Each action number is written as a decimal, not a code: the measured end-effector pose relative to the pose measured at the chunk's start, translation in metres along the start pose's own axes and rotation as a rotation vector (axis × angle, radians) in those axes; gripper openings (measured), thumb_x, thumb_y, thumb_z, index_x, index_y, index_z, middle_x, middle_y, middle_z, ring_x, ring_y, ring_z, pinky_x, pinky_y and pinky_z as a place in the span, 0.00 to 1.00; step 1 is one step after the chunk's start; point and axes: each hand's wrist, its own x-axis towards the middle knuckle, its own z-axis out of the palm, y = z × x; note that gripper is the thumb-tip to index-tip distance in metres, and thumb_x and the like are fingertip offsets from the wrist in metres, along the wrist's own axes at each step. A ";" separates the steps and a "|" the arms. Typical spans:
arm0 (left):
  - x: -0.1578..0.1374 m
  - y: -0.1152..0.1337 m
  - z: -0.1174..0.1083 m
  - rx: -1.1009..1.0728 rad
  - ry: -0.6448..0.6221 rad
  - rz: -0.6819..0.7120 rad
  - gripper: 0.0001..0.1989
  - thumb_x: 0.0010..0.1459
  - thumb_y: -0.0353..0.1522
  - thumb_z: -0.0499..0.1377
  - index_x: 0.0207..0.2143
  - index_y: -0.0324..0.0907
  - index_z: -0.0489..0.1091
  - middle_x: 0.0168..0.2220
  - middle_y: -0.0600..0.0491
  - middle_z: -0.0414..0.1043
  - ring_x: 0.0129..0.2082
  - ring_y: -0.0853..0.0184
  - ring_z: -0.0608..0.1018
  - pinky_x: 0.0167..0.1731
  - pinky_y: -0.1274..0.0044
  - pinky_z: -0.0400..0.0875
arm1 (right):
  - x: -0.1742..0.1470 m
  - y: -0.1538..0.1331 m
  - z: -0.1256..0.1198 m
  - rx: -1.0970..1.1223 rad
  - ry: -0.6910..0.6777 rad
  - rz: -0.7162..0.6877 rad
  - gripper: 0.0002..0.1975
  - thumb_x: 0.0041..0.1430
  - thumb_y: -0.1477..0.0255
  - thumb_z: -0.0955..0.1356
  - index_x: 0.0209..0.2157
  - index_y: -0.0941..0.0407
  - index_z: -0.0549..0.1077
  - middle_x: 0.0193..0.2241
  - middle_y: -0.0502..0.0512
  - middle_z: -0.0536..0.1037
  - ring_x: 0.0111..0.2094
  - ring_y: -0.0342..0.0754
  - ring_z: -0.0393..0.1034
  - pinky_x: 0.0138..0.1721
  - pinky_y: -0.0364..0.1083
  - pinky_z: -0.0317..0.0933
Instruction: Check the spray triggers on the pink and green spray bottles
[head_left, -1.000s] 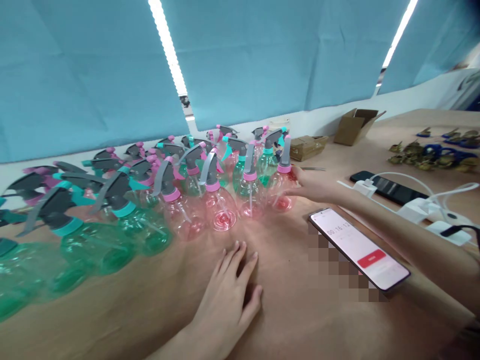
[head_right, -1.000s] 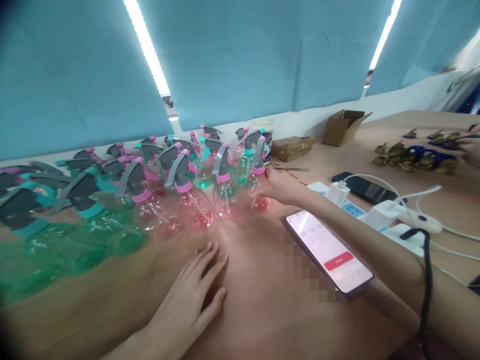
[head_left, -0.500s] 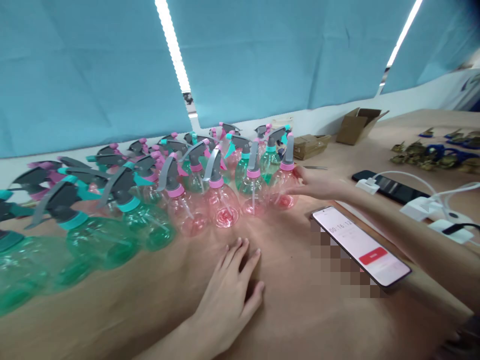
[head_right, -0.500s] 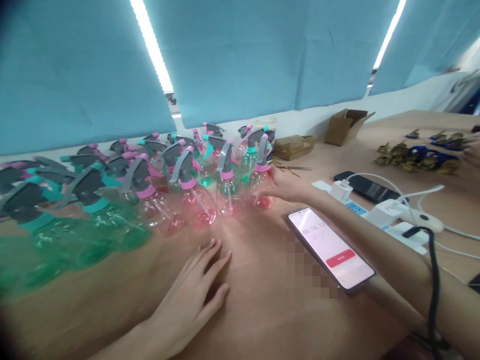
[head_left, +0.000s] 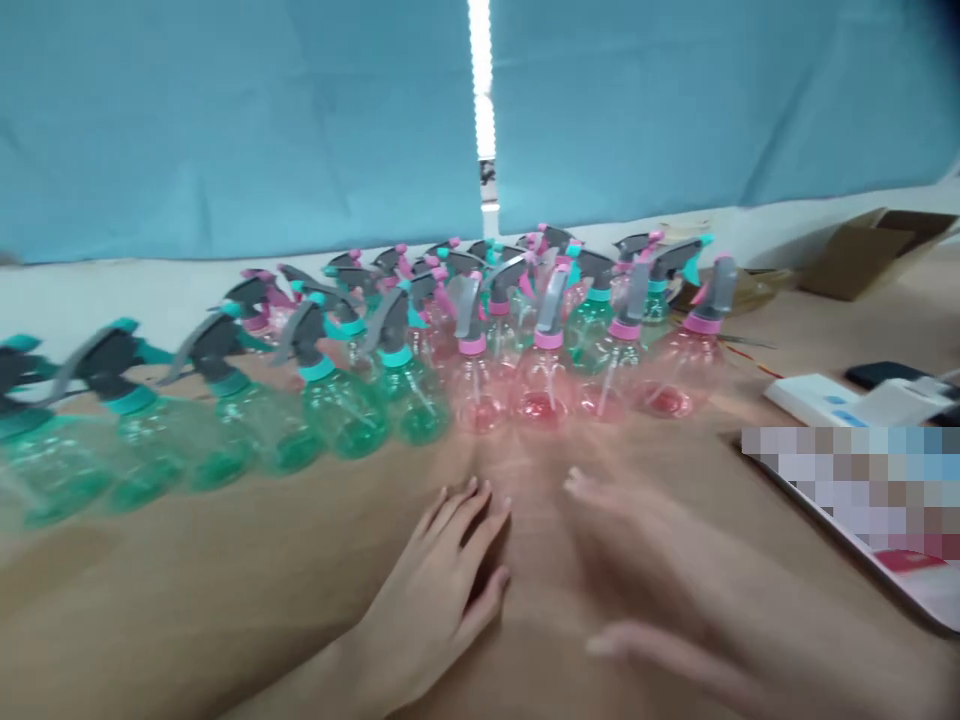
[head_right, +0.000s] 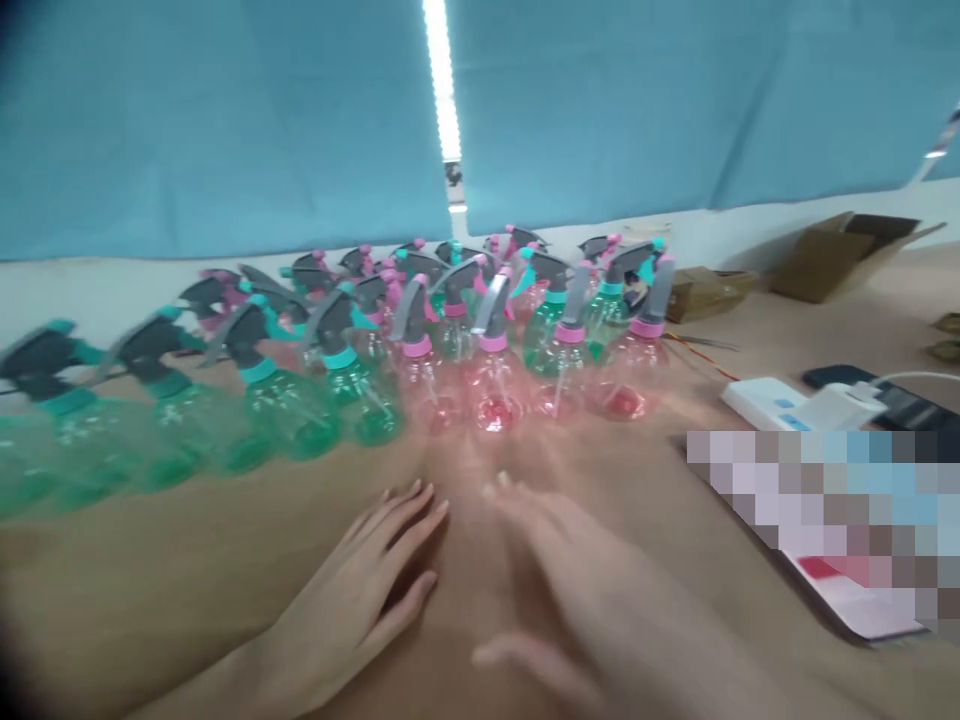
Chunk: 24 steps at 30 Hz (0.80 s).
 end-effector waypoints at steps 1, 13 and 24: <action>-0.011 -0.006 -0.002 0.012 0.015 -0.024 0.24 0.65 0.33 0.51 0.62 0.40 0.58 0.63 0.44 0.62 0.63 0.55 0.64 0.61 0.57 0.60 | 0.008 -0.023 0.009 0.061 -0.165 -0.098 0.36 0.52 0.53 0.71 0.62 0.37 0.59 0.60 0.49 0.67 0.59 0.60 0.63 0.57 0.59 0.62; -0.159 -0.086 -0.050 -0.047 0.127 -0.406 0.19 0.64 0.34 0.51 0.56 0.40 0.65 0.57 0.43 0.69 0.58 0.55 0.69 0.58 0.60 0.64 | 0.145 -0.176 0.140 0.491 -0.431 -0.385 0.14 0.60 0.66 0.69 0.49 0.50 0.72 0.51 0.52 0.75 0.53 0.50 0.68 0.56 0.53 0.60; -0.242 -0.226 -0.096 -0.255 0.781 -1.097 0.21 0.58 0.40 0.56 0.51 0.40 0.62 0.48 0.42 0.71 0.49 0.53 0.74 0.48 0.61 0.69 | 0.216 -0.276 0.220 0.653 -0.457 -0.390 0.20 0.57 0.68 0.71 0.52 0.51 0.70 0.54 0.60 0.74 0.56 0.53 0.67 0.54 0.57 0.62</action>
